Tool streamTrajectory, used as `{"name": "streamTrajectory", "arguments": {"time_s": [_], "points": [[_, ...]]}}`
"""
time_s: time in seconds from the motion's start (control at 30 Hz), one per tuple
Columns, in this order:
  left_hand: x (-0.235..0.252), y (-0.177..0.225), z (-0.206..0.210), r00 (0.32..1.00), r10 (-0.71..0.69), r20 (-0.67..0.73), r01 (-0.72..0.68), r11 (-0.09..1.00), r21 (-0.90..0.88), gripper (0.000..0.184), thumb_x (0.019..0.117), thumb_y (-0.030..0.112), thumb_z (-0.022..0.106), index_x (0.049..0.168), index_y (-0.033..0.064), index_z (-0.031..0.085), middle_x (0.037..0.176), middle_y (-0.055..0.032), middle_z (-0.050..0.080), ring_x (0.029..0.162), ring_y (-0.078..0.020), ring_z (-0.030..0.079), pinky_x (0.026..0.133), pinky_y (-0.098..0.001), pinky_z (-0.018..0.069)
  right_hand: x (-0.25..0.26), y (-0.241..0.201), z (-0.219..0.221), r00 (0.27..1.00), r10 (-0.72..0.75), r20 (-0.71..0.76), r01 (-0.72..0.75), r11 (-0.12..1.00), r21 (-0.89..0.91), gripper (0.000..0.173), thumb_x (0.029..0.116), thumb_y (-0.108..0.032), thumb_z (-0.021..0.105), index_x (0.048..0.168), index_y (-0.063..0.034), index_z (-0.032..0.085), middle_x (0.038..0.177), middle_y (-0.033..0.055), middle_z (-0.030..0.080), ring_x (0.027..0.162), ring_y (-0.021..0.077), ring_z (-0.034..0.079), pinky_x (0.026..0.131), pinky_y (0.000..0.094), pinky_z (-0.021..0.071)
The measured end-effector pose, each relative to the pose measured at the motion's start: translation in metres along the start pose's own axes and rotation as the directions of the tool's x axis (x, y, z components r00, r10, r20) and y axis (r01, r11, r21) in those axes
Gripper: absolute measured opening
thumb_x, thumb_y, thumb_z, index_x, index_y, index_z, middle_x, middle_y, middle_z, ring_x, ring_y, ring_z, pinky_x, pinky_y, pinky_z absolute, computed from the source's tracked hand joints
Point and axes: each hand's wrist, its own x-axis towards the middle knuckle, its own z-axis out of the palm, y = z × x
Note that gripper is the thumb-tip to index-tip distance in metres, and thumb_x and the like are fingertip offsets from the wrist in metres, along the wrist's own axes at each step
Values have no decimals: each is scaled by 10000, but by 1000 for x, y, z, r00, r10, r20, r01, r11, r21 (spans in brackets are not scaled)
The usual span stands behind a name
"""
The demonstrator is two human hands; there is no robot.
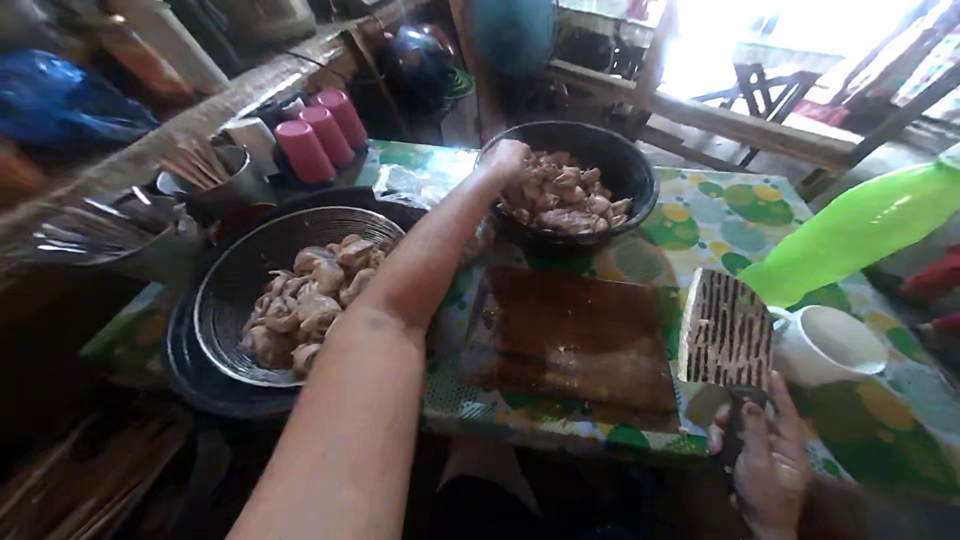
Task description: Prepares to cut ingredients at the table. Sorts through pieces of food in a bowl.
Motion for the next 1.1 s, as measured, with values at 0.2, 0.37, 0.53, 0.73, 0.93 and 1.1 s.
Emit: {"name": "streamTrajectory", "arguments": {"time_s": [0.2, 0.37, 0.53, 0.73, 0.93, 1.1], "points": [[32, -2, 39, 994, 32, -104, -27, 998, 50, 558, 875, 274, 807, 1402, 220, 632, 1430, -211, 579, 1382, -496, 457, 992, -721, 456, 0, 0, 2, 998, 17, 53, -15, 999, -40, 548, 1050, -51, 437, 1548, 84, 252, 897, -39, 655, 540, -18, 601, 466, 168, 540], [35, -1, 40, 932, -142, -332, 119, 989, -88, 505, 948, 257, 711, 1390, 46, 588, 1401, -268, 572, 1349, -478, 506, 1029, -652, 474, 0, 3, -2, 997, 26, 76, -23, 999, -37, 537, 1060, -48, 428, 1552, 69, 247, 925, -60, 670, 568, -13, 624, 492, 170, 556], [32, -5, 35, 830, -355, -430, 283, 933, -224, 541, 974, 372, 664, 1398, 48, 577, 1375, -254, 603, 1339, -458, 524, 1030, -626, 468, 1, 1, -1, 995, 47, 83, -46, 999, -14, 533, 1061, -49, 434, 1541, 75, 241, 968, -84, 673, 599, -36, 629, 525, 155, 560], [15, -1, 27, 722, -540, -433, 129, 720, -682, 678, 940, 285, 745, 1490, 34, 438, 1224, -262, 669, 1130, -400, 668, 975, -557, 530, 1, -5, 0, 993, 79, 82, -78, 997, -14, 546, 1049, -21, 408, 1529, 131, 199, 941, -47, 654, 582, -30, 615, 521, 164, 556], [13, -8, 32, 755, -507, -416, 9, 642, -767, 600, 959, 421, 714, 1375, 13, 573, 1115, -213, 699, 953, -299, 702, 883, -481, 569, 2, 1, -3, 994, 53, 98, -51, 999, -19, 547, 1048, -31, 426, 1536, 108, 222, 956, -55, 662, 584, -26, 620, 510, 168, 559], [21, 4, 42, 942, -14, -334, -89, 953, -289, 590, 944, 569, 659, 1412, 210, 634, 1406, -103, 624, 1378, -355, 503, 1069, -676, 401, 1, 1, -1, 996, 65, 66, -64, 998, -19, 543, 1052, -52, 440, 1540, 89, 248, 981, -43, 663, 571, -21, 610, 488, 164, 549]]}}
